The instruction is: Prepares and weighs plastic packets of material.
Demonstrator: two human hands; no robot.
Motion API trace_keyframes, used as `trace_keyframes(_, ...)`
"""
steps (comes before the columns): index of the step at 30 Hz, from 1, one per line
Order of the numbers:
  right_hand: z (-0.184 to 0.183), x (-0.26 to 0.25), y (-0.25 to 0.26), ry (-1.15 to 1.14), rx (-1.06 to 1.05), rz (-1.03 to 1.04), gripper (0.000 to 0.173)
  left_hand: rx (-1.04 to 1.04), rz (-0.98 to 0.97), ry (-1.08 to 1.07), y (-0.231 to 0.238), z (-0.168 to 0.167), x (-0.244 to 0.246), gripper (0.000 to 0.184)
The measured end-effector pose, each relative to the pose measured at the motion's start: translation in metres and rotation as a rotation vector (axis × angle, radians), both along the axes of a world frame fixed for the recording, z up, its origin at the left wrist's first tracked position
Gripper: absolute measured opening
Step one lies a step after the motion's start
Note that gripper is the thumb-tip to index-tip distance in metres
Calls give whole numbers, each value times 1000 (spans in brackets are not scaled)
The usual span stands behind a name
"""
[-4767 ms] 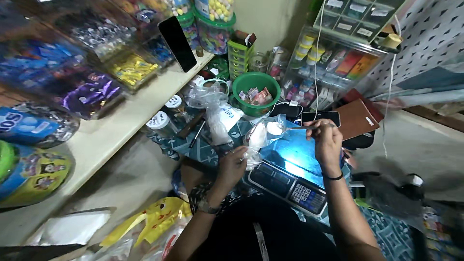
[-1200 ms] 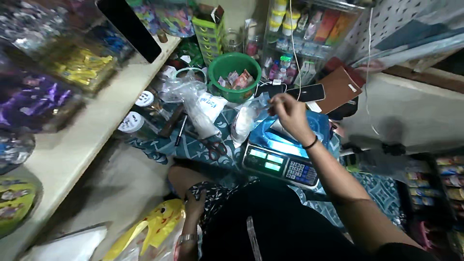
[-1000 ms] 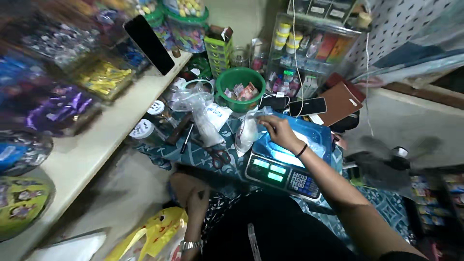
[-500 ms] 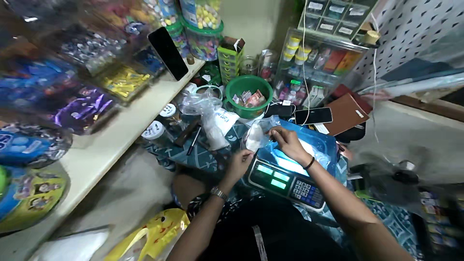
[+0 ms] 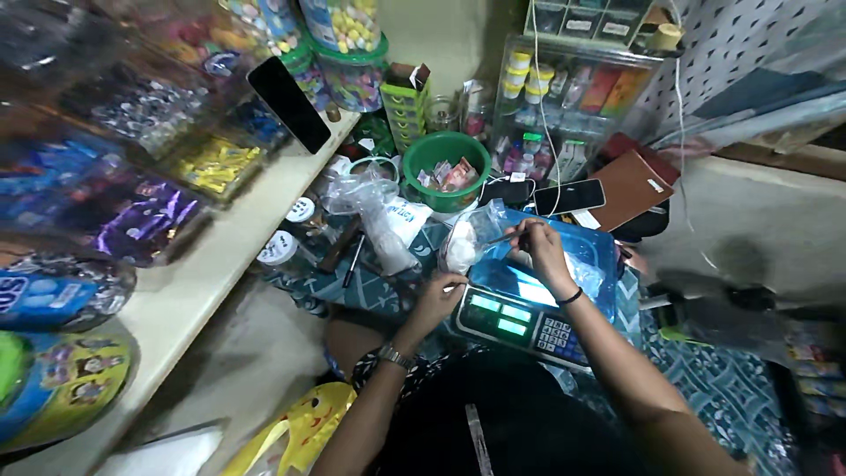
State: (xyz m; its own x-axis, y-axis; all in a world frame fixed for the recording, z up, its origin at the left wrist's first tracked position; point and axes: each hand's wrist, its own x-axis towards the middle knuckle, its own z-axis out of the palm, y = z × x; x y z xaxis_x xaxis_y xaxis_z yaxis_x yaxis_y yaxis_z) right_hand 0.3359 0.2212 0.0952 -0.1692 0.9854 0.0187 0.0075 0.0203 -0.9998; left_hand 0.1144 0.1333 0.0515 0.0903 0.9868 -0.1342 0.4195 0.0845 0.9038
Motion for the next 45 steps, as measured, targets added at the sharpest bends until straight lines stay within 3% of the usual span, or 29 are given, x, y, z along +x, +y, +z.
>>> trace_keyframes(15,26,17,-3,66,249,-109,40,-120,-77,-28,-46,21,-14,30)
trace_keyframes(20,35,44,-27,128,336,-106,40,-188,-98,-21,-57,20,-15,29)
trace_keyframes(26,54,95,-61,82,352,-328,41,-223,-216,0,-52,19,-4,29)
trace_keyframes(36,25,179,-125,7,251,-714,39,-255,-434,40,-27,19,32,29)
trace_keyframes(45,-27,192,-127,-33,175,-727,36,-246,-524,82,-25,12,50,29)
